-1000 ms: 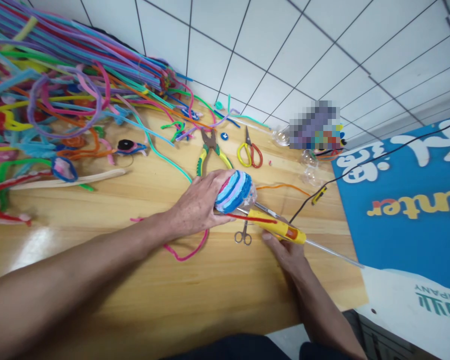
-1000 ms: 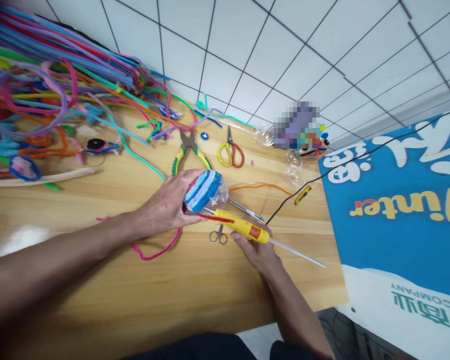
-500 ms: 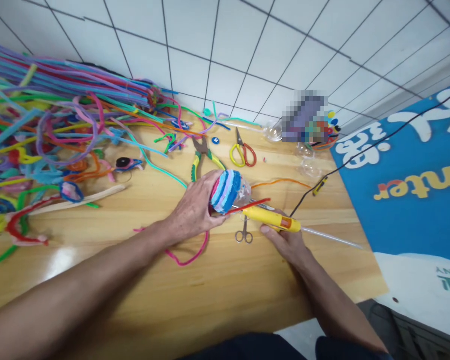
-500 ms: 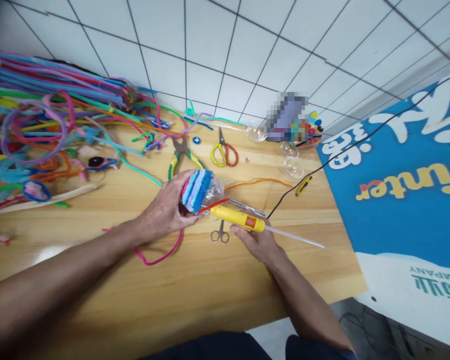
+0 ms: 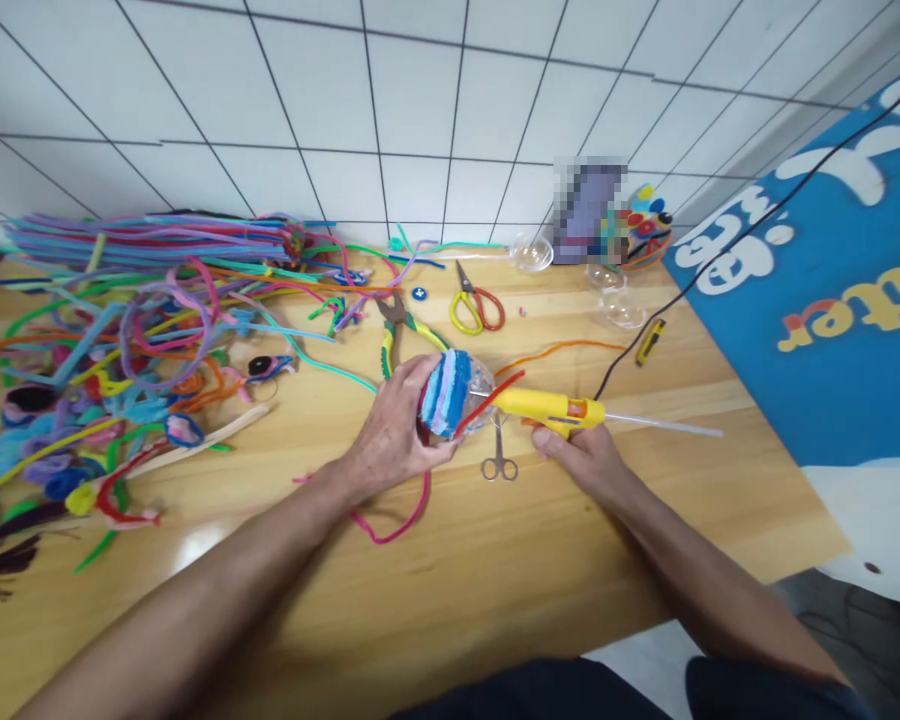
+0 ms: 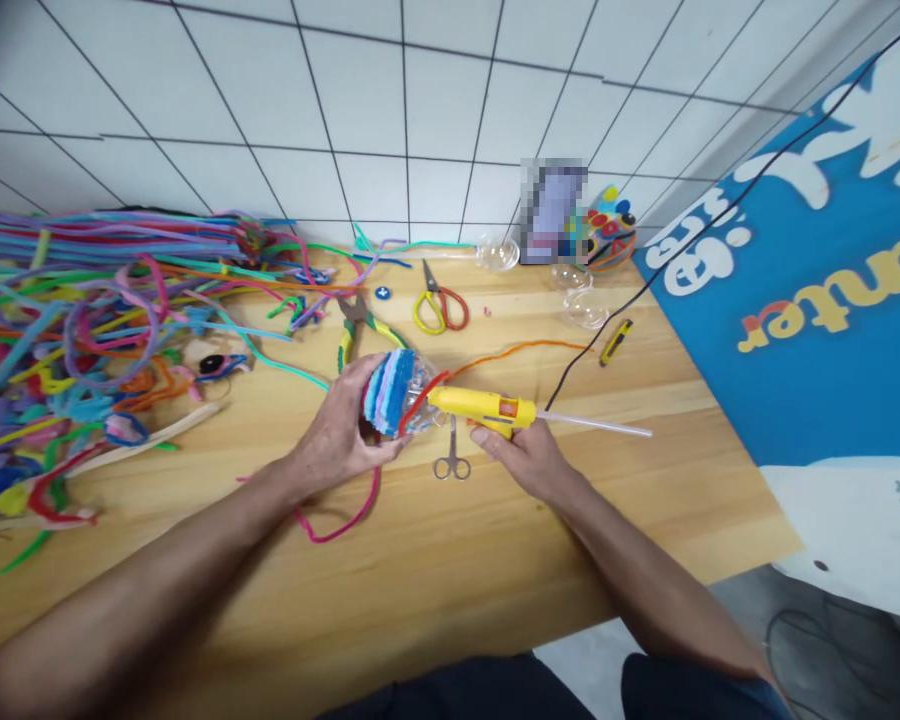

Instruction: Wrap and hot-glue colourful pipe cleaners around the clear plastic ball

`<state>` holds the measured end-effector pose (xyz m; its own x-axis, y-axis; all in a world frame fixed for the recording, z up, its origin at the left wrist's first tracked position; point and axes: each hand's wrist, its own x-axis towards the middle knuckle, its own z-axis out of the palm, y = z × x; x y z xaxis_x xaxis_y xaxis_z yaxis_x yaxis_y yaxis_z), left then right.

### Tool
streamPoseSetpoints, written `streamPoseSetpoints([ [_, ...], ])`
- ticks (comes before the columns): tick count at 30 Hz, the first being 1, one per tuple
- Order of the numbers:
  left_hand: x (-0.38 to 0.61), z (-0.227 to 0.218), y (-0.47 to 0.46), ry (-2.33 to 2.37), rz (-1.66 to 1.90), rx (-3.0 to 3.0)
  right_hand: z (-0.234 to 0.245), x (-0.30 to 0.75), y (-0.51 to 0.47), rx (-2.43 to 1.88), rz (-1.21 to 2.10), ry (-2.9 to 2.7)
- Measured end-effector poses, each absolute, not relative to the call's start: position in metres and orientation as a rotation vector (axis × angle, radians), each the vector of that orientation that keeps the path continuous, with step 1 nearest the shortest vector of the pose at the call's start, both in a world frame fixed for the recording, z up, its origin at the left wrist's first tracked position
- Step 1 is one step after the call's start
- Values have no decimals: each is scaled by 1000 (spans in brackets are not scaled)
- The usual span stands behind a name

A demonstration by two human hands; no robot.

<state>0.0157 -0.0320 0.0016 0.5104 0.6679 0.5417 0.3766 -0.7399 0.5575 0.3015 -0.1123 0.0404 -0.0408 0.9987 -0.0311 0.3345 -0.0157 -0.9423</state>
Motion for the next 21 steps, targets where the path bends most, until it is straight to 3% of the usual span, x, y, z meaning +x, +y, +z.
streamPoseSetpoints([
  [21, 10, -1, -31, 868, 993, 2400, 33, 303, -103, -1179, 1475, -1247],
])
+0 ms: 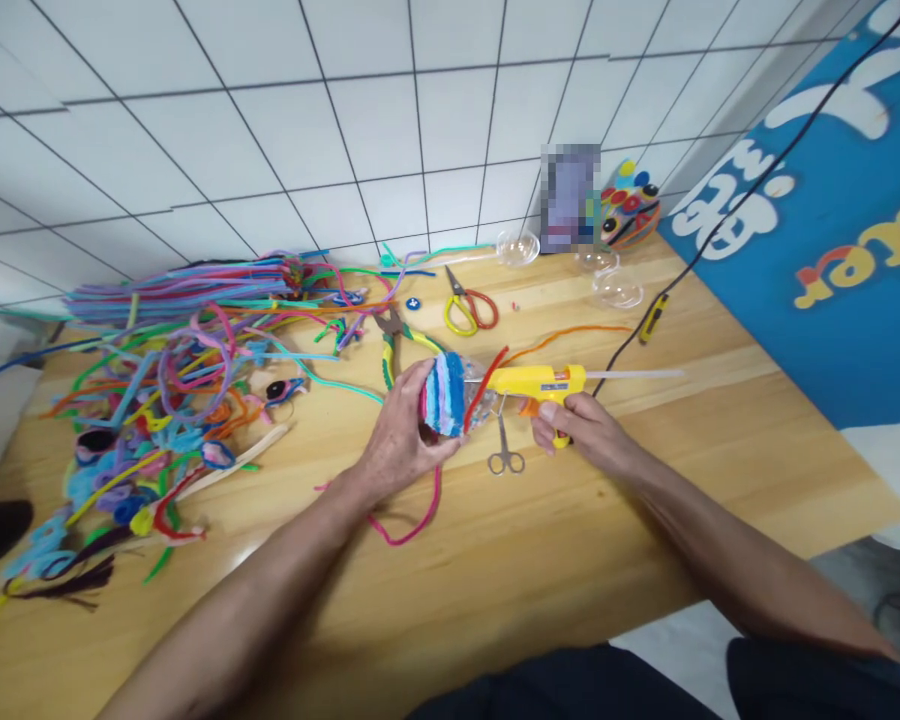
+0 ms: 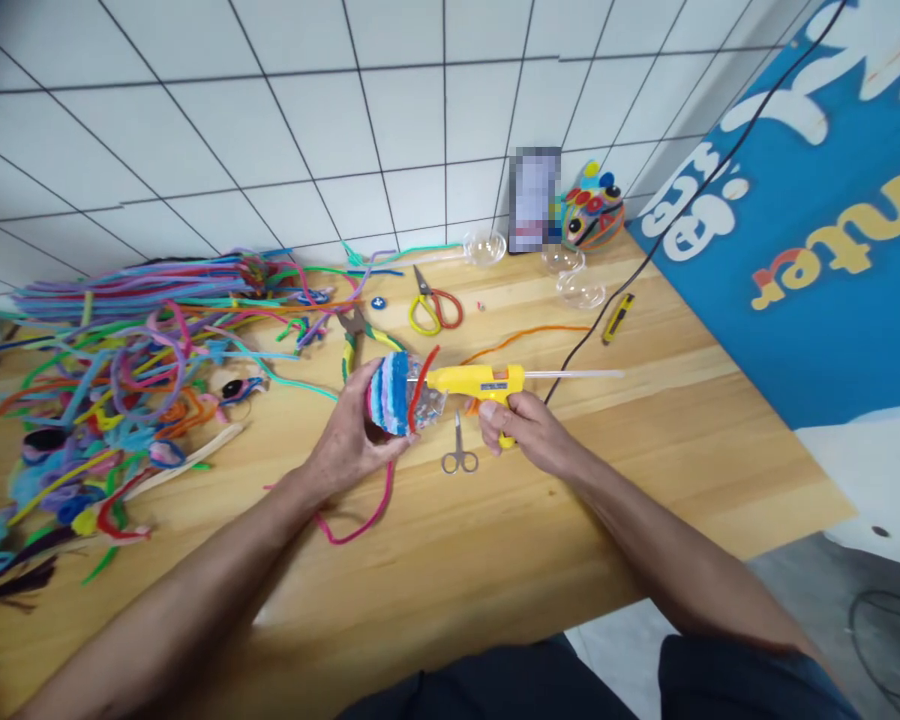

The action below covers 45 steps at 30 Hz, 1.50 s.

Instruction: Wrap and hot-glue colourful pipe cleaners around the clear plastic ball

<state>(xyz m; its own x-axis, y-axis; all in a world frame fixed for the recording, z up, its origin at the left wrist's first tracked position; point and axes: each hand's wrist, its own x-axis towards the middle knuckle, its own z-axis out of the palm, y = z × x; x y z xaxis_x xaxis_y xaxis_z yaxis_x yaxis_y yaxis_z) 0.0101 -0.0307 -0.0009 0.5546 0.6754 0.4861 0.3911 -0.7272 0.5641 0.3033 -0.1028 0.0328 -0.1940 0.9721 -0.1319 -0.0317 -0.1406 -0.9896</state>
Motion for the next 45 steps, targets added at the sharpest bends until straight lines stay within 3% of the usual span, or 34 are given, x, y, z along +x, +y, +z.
streamPoseSetpoints([
  [45, 6, -15, -26, 893, 1023, 2190, 39, 319, -103, -1244, 1512, -1508],
])
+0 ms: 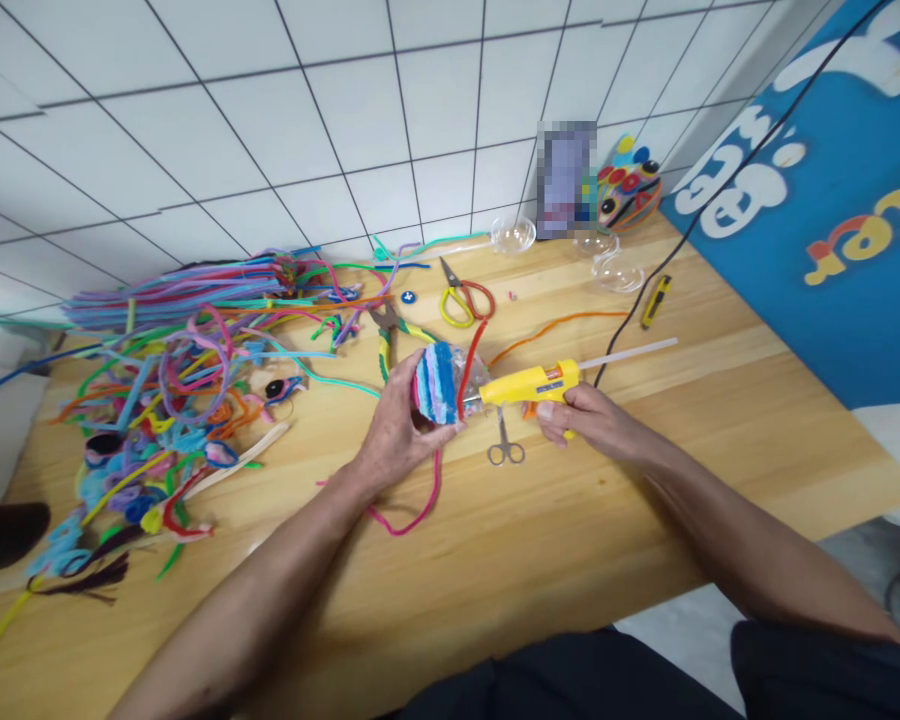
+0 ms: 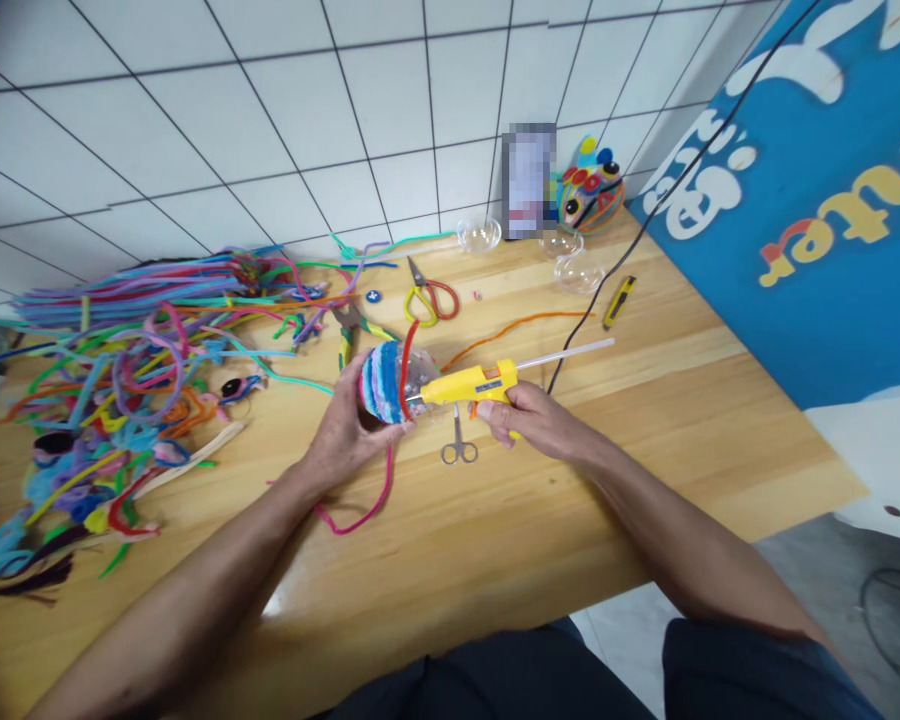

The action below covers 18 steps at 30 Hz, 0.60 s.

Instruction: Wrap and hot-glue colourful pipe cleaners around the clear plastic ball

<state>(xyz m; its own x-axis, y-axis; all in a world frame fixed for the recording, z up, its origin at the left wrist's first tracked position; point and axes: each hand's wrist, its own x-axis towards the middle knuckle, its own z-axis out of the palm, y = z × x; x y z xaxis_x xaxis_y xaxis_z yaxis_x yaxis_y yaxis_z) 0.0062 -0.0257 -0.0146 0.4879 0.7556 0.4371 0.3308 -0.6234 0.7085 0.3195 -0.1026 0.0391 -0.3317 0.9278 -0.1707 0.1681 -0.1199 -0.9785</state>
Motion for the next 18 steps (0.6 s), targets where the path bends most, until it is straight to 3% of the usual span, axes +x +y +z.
streamPoseSetpoints([
  [18, 7, -15, -25, 872, 1047, 2183, 46, 320, -103, -1286, 1485, -1532],
])
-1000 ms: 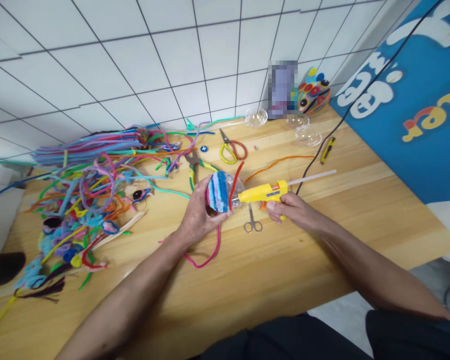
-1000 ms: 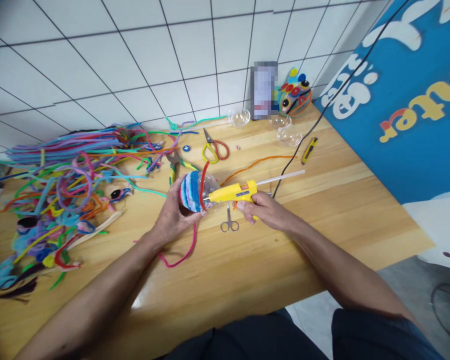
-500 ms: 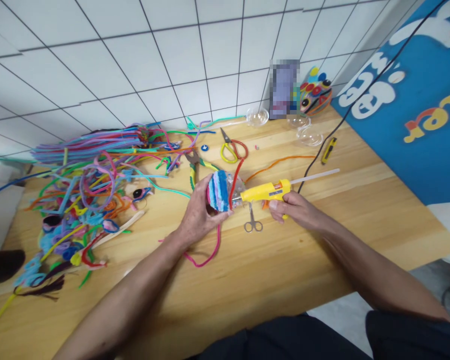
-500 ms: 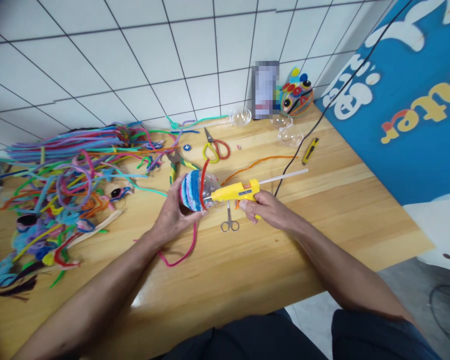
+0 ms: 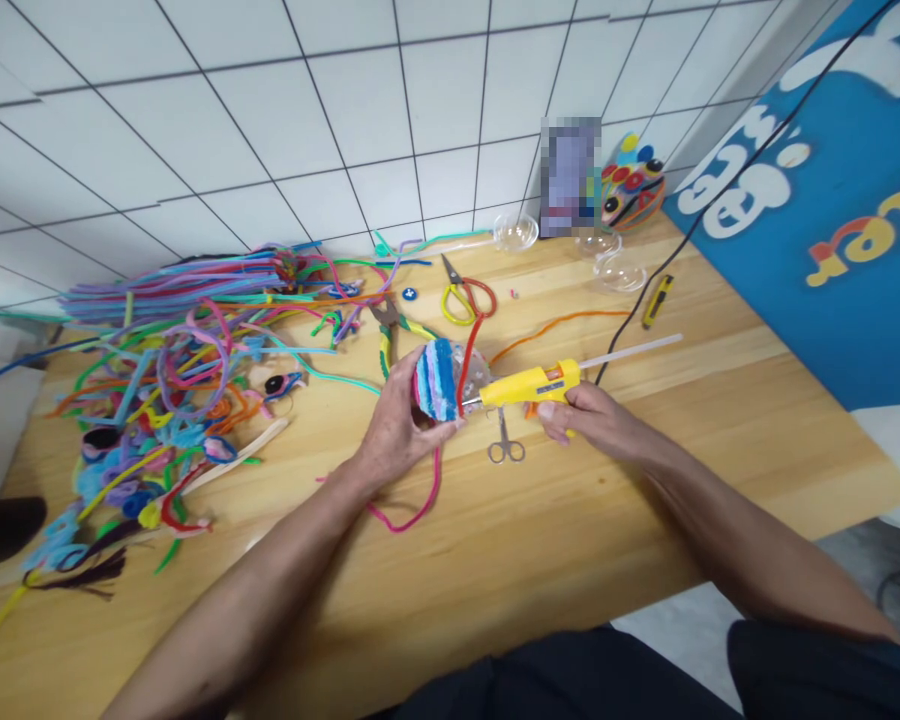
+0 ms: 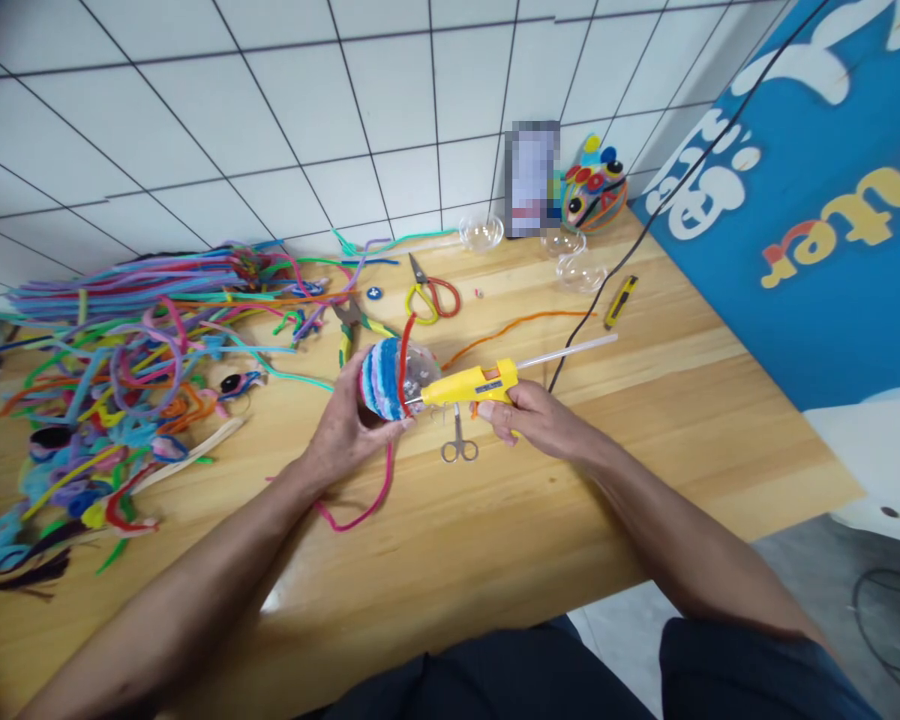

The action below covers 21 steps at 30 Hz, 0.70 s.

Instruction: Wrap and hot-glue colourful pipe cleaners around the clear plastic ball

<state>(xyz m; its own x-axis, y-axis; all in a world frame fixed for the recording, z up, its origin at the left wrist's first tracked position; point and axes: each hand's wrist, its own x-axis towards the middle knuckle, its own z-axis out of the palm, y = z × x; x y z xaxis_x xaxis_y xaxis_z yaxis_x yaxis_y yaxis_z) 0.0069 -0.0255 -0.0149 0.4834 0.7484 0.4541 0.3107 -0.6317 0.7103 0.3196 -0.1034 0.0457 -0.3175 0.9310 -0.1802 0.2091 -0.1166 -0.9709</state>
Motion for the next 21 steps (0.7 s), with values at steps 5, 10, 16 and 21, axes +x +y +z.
streamPoseSetpoints([
  [5, 8, -12, -26, 894, 1040, 2173, 44, 319, -102, -1290, 1478, -1517],
  [10, 7, -9, -28, 881, 1019, 2211, 44, 321, -102, -1270, 1520, -1487],
  [16, 3, -10, -27, 820, 970, 2238, 42, 318, -103, -1260, 1530, -1446],
  [21, 4, -8, -27, 852, 948, 2215, 36, 315, -103, -1274, 1520, -1457],
])
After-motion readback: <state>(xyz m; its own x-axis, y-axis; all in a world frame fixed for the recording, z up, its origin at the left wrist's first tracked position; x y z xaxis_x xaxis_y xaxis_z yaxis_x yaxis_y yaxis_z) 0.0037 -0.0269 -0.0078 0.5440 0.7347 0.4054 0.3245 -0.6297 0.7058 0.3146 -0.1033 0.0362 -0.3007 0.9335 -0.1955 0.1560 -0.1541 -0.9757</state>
